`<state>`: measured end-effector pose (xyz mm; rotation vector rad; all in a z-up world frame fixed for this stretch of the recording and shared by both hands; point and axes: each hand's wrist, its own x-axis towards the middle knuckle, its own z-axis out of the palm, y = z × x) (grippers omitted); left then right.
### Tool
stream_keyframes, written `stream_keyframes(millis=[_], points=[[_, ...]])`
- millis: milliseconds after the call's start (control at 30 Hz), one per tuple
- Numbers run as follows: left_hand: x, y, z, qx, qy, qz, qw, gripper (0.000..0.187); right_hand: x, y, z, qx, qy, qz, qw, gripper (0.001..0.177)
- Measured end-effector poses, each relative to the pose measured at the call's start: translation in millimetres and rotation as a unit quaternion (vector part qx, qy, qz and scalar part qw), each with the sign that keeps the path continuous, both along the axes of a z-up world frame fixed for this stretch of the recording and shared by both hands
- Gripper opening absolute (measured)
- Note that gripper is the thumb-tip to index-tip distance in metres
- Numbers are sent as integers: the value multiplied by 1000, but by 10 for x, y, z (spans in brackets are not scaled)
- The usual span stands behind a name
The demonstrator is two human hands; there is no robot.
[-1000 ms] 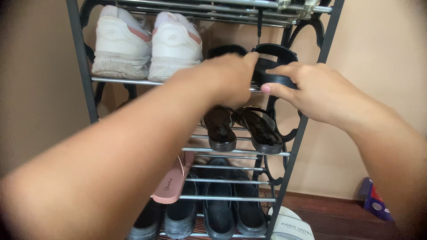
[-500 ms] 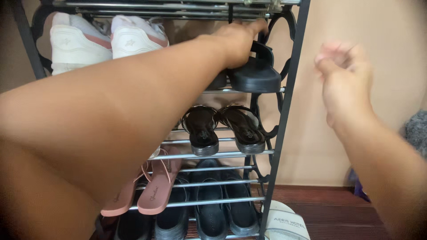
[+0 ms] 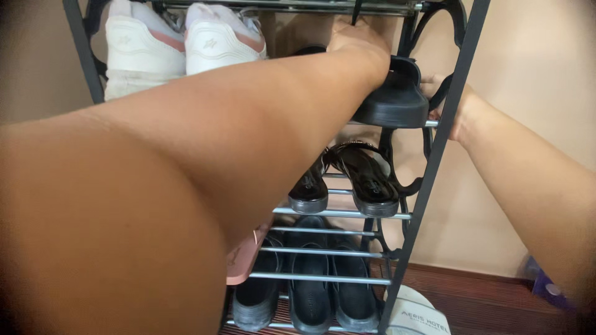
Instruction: The person rearranges multiple pairs of shoes on a multi-tier metal shoe rack. They pick up black sneakers, white sneakers, black sandals, and white slides, then place them on different shelves to organize the collection.
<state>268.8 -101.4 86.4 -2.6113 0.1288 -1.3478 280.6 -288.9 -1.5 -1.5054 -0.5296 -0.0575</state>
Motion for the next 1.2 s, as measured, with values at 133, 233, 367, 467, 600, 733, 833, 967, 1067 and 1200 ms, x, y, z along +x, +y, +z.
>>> stream_keyframes(millis=[133, 233, 367, 467, 600, 733, 833, 967, 1067, 1200], points=[[48, -114, -94, -32, 34, 1, 999, 44, 151, 29, -105, 21, 6, -38, 999, 26], [-133, -146, -11, -38, 68, -6, 997, 40, 257, -21, -56, 30, -1, -51, 998, 26], [-461, -28, -93, -44, 136, -15, 990, 36, 363, 100, -118, 26, 10, -46, 999, 25], [-676, 67, -135, -43, 173, -26, 984, 33, 376, 174, -136, 27, 10, -46, 999, 25], [-823, 150, -192, -40, 221, -49, 973, 30, 375, 176, -170, 22, 11, -55, 998, 26], [-793, 192, -124, -27, 240, -70, 968, 27, 409, 161, -160, 22, 0, -64, 998, 26], [-881, 148, -114, -31, 166, -107, 980, 27, 343, 92, -101, 19, -2, -75, 997, 26], [-1527, 57, -414, -111, -79, -246, 960, 40, 258, -52, 10, 16, -9, -89, 996, 26], [-2073, -85, -624, -85, 58, -227, 969, 53, 249, -17, 27, 9, -4, -90, 996, 27], [-2195, -3, -836, -30, 2, -246, 969, 52, 235, 76, 81, 7, -6, -83, 996, 27]])
